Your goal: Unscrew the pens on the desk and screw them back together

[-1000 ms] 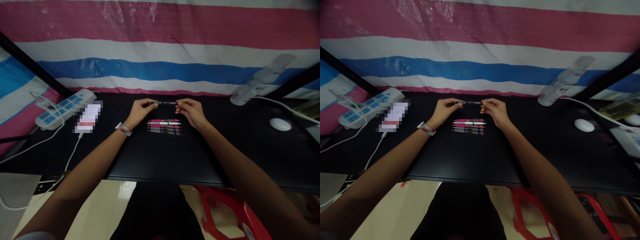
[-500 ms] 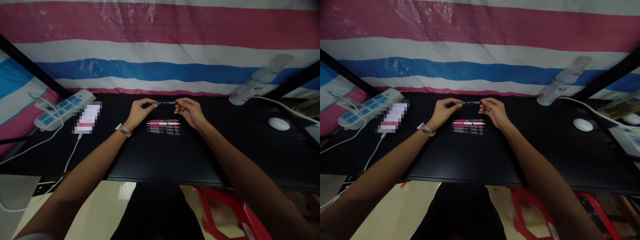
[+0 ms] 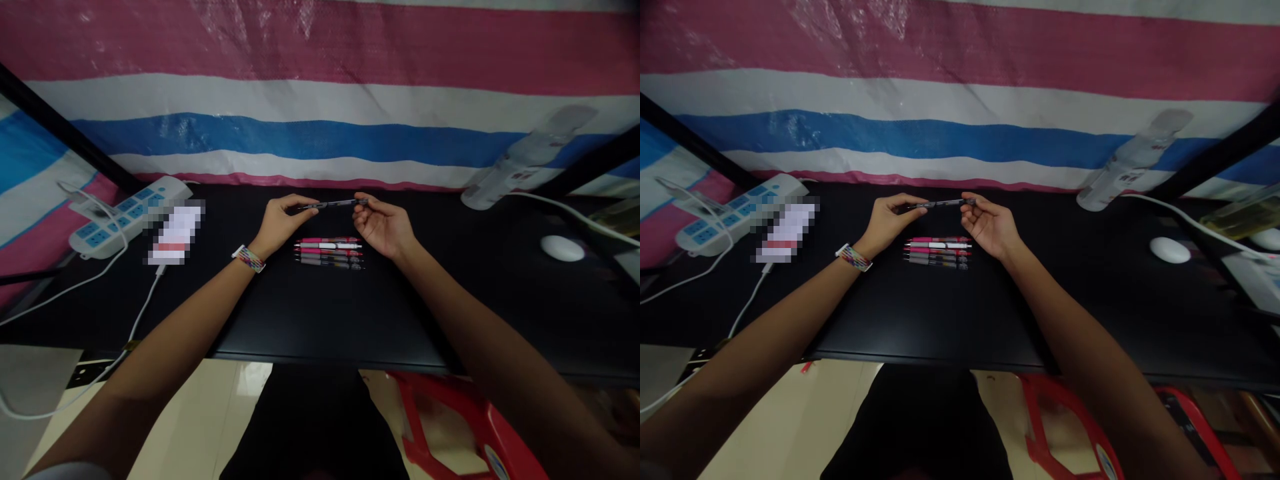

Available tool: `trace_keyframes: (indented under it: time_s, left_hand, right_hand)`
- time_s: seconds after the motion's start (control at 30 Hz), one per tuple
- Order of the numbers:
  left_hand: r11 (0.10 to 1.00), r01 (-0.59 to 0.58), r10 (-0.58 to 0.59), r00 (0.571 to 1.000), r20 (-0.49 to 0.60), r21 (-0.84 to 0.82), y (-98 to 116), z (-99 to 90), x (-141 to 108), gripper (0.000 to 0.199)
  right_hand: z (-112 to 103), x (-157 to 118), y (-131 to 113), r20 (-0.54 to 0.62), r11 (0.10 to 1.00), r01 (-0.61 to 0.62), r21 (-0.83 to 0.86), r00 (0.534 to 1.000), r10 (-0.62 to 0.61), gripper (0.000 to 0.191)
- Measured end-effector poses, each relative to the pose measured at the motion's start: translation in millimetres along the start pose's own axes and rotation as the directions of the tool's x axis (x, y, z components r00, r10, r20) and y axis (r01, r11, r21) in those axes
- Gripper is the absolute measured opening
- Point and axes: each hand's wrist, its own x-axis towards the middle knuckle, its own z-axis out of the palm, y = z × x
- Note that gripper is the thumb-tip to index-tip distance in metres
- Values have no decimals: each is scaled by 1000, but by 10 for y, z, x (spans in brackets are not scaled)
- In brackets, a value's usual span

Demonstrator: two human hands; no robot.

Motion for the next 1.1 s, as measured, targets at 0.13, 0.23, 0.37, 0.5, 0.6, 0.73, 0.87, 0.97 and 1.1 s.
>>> trace_keyframes:
  time_s: [0.13,0.23,0.37,0.5,0.6,0.73,0.87,0.97,1.1]
  left_hand:
    - [998,43,-43,999,-10,-41,-7,7,7,22]
    - [996,45,-46,999,-18,-73,-31,15,9,23]
    - [995,23,-24,1000,-14,-98,-41,27,2,24]
    - [995,34,-36,999,-18,-93,-25,28,6,25]
    - [995,38,-40,999,-19,-96,-15,26,12,25]
    - [994,51,-54,998,-23,-96,-7,23,11,23]
    - [996,44,-45,999,-7,-81,-11,17,13,23]
    - [995,62,-64,998,-28,-75,-29,14,23,24]
    - [994,65,-69,997,-41,-86,-50,13,30,26]
  right_hand:
    - [9,-24,-20,35,996,43,-72,999,-41,33]
    - [22,-35,-34,59,995,45,-90,997,-40,38]
    - [20,-18,-18,67,999,20,-44,998,-17,32]
    - [27,-9,11,50,996,66,-66,997,-63,24]
    - [54,-31,16,47,992,91,-88,995,-87,30]
    - [70,-49,10,45,992,100,-79,994,-96,27]
    - [58,-18,30,-6,992,101,-71,995,-102,27]
    - [74,-14,44,-26,989,112,-95,993,-115,18]
    - [106,-53,33,20,984,157,-84,988,-156,24]
